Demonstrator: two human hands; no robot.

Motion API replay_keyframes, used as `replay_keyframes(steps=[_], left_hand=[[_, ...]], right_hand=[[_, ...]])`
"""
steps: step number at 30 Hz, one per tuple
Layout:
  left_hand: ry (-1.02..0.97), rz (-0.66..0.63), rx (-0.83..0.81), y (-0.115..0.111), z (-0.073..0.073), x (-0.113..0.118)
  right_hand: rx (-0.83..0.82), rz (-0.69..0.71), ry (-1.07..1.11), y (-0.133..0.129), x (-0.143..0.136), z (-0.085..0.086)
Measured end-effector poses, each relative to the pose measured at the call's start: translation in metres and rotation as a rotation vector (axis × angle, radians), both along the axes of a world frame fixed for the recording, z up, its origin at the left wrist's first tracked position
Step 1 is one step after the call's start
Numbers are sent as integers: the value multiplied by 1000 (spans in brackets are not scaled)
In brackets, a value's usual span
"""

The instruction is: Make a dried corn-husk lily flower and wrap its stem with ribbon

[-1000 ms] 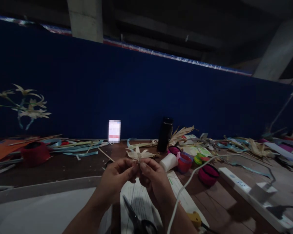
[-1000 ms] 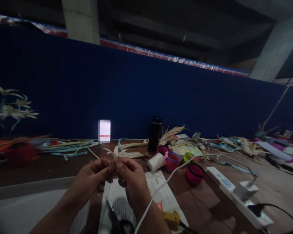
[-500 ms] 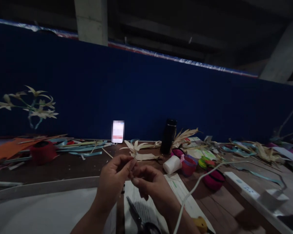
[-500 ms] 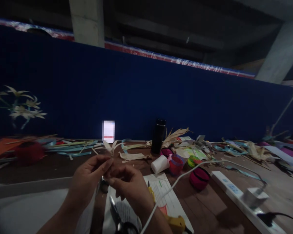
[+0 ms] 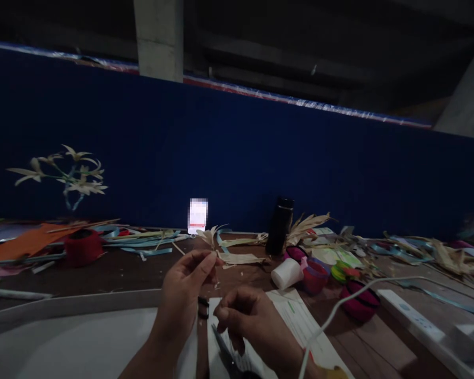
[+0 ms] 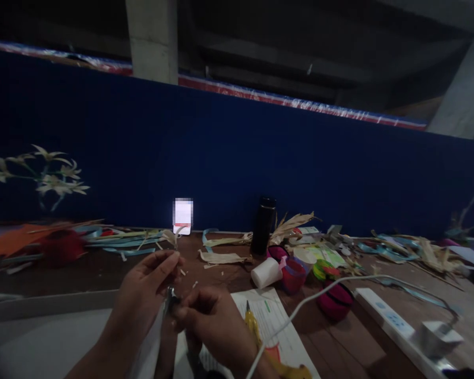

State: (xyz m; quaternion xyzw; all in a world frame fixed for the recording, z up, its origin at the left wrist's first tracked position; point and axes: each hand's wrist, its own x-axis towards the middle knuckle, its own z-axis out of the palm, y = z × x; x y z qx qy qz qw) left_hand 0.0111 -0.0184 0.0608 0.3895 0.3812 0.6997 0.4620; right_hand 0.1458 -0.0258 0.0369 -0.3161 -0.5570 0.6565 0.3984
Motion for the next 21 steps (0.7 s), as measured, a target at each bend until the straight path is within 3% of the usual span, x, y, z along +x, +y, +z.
replay_keyframes(steps=[5, 12, 21], left_hand=[[-51, 13, -24, 2, 1, -5], [-10, -21, -49, 1, -2, -2], [50, -59, -79, -3, -1, 1]], right_hand=[[26, 113, -23, -5, 5, -2], [88, -24, 66, -3, 7, 1], [76, -43, 56, -1, 5, 0]])
